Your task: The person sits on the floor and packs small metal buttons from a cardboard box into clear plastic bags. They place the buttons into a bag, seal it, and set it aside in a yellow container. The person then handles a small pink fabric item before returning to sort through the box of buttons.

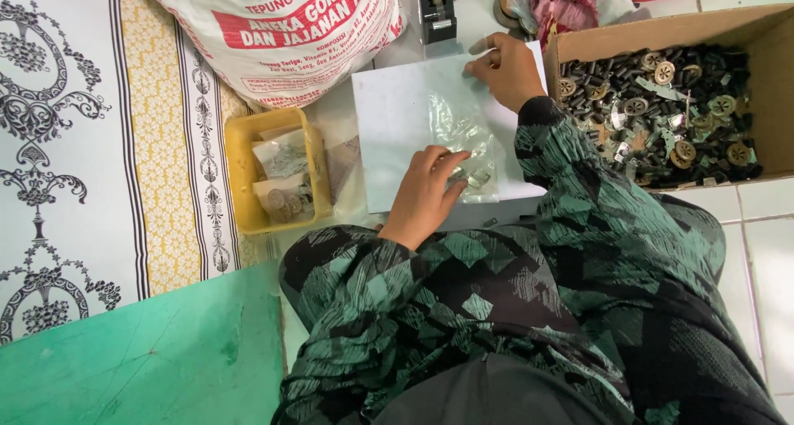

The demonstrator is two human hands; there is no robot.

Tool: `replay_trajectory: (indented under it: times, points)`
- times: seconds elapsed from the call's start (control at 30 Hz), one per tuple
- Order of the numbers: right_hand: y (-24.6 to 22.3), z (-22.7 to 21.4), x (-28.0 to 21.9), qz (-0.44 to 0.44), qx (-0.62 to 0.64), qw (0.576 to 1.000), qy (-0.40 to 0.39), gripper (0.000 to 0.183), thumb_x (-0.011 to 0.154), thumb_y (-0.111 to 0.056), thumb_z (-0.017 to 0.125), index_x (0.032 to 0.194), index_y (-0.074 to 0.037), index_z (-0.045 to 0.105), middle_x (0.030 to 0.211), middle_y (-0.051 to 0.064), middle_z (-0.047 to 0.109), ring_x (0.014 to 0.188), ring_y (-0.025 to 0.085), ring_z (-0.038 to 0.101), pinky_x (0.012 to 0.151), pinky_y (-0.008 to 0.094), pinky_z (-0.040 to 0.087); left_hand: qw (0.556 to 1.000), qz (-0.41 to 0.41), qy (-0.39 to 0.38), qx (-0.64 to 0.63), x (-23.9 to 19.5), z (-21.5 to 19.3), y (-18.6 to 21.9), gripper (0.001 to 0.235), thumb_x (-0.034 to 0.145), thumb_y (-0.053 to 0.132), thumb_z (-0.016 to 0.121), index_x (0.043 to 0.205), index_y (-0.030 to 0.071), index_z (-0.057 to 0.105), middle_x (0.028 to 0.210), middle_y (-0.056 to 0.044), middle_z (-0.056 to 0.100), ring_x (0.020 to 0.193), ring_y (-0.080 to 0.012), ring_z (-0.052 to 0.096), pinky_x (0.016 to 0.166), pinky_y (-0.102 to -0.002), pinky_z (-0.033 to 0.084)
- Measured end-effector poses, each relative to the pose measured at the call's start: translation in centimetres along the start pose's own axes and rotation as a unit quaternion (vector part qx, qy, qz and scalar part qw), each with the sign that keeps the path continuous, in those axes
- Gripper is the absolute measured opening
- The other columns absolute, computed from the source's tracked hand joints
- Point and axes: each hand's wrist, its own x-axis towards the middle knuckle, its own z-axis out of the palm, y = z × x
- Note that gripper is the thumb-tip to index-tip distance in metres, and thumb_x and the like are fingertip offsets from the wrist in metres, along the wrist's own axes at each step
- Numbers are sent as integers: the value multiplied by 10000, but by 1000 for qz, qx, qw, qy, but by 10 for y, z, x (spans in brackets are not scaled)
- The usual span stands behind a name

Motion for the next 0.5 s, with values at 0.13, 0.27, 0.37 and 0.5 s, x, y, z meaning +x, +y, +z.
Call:
replay_trajectory:
  times: [0.13, 0.27, 0.37, 0.5]
  points:
    - [0, 0, 3, -9, 10, 1000, -4, 247, 952, -110, 775, 1174, -83, 671, 897, 53, 768, 821, 159, 711, 776, 319, 583, 995, 85, 2, 56, 28, 15, -28, 412, 901, -75, 707, 1290, 52, 662, 1134, -117, 525, 1019, -326, 553, 798, -454, 534]
    - [6, 0, 5, -41, -37, 998, 3, 256, 887, -51, 830, 1109, -98, 711, 884, 43, 715, 813, 152, 668, 745, 308, 567, 983, 78, 32, 164, 45, 22, -46, 469, 948, 261, 760, 1372, 129, 607, 1391, -104, 516, 1239, -327, 493, 897, -490, 466]
    - [14, 2, 6, -61, -57, 996, 7, 219, 873, -57, 851, 1055, -110, 742, 875, 34, 698, 779, 147, 621, 724, 295, 532, 979, 56, 47, 189, 51, 26, -54, 469, 997, 342, 682, 1415, 157, 577, 1499, -78, 504, 1364, -316, 447, 973, -494, 422]
    - [22, 3, 0, -134, -79, 988, 9, 81, 971, -108, 791, 1038, -70, 766, 1022, 72, 728, 840, 227, 636, 757, 348, 525, 978, 21, 78, 193, 54, 26, -60, 385, 1033, 343, 610, 1392, 202, 619, 1515, -35, 495, 1377, -310, 424, 979, -483, 374]
